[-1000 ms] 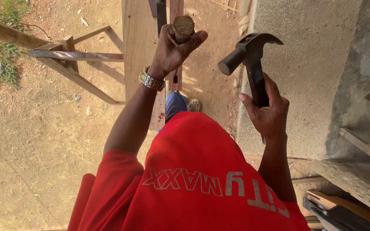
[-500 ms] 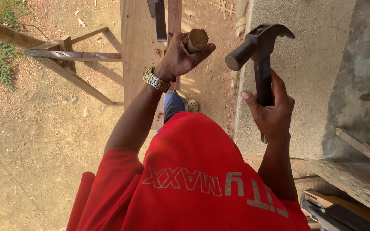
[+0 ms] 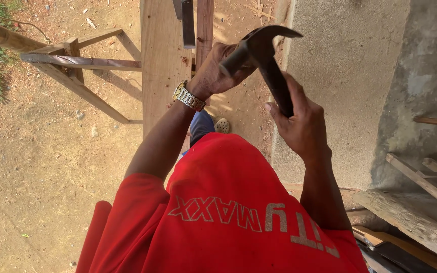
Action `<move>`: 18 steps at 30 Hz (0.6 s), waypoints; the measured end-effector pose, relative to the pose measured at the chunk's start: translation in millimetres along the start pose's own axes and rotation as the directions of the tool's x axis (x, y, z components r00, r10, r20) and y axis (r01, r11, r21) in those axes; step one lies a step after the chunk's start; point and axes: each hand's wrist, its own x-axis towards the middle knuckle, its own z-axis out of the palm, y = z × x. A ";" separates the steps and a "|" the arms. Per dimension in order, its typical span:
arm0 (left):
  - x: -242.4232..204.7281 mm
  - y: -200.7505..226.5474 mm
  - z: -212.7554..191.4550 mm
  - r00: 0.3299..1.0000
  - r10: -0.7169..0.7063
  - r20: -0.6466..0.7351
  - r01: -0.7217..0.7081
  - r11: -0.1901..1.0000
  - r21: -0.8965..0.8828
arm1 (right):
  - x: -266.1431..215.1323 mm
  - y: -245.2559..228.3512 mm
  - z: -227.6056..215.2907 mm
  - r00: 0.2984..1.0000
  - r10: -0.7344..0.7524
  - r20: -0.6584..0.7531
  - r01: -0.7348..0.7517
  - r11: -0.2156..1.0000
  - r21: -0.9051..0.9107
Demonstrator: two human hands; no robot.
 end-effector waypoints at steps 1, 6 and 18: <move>-2.0 -4.5 -0.3 1.000 0.009 0.023 -0.008 1.000 -0.022 | 1.4 0.2 2.3 0.993 0.040 0.112 -0.034 0.998 -0.056; -5.4 10.9 0.4 0.996 -0.086 -0.016 0.087 0.995 0.038 | 1.2 -3.1 -11.6 0.999 -0.037 0.034 0.040 0.996 -0.080; 0.9 6.7 0.9 0.995 -0.094 -0.016 0.094 0.996 0.000 | 12.7 -0.5 -9.9 0.885 0.170 -0.434 0.004 0.929 0.371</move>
